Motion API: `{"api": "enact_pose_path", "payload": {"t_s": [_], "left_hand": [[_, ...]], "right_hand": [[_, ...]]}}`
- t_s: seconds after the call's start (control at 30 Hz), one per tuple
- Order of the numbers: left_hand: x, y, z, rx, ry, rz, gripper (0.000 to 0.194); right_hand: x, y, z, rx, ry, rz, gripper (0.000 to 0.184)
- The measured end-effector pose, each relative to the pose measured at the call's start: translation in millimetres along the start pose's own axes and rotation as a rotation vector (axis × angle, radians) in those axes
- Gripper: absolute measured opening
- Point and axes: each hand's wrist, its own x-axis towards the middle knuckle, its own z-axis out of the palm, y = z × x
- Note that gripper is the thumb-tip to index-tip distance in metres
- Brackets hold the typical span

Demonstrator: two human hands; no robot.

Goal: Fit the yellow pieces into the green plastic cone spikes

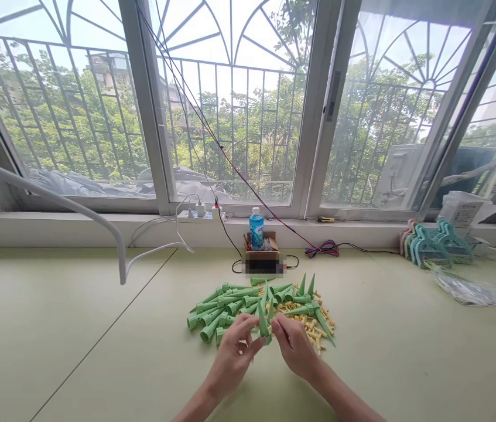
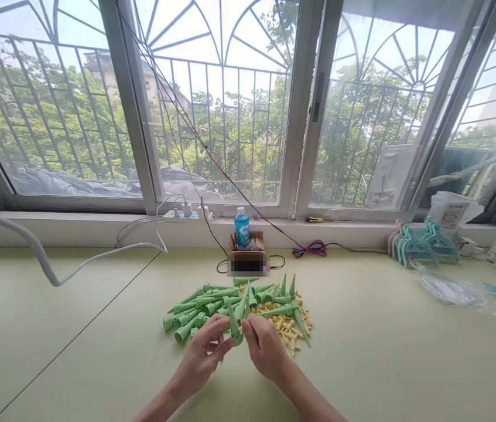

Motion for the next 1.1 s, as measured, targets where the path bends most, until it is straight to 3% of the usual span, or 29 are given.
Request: {"api": "enact_pose_path", "payload": {"t_s": [0.4, 0.67, 0.9, 1.1], "left_hand": [[-2, -2, 1.7, 0.113, 0.066, 0.036, 0.026], [3, -2, -0.6, 0.039, 0.141, -0.146, 0.034], [6, -1, 2.3, -0.122, 0.030, -0.330, 0.056], [9, -5, 1.0, -0.322, 0.020, -0.401, 0.065]], "right_hand": [[-1, 1, 2, -0.005, 0.021, -0.004, 0.038], [-2, 0, 3, 0.017, 0.086, -0.018, 0.033], [0, -2, 1, 0.019, 0.058, -0.021, 0.035], [1, -6, -1, 0.023, 0.034, -0.082, 0.033]]}}
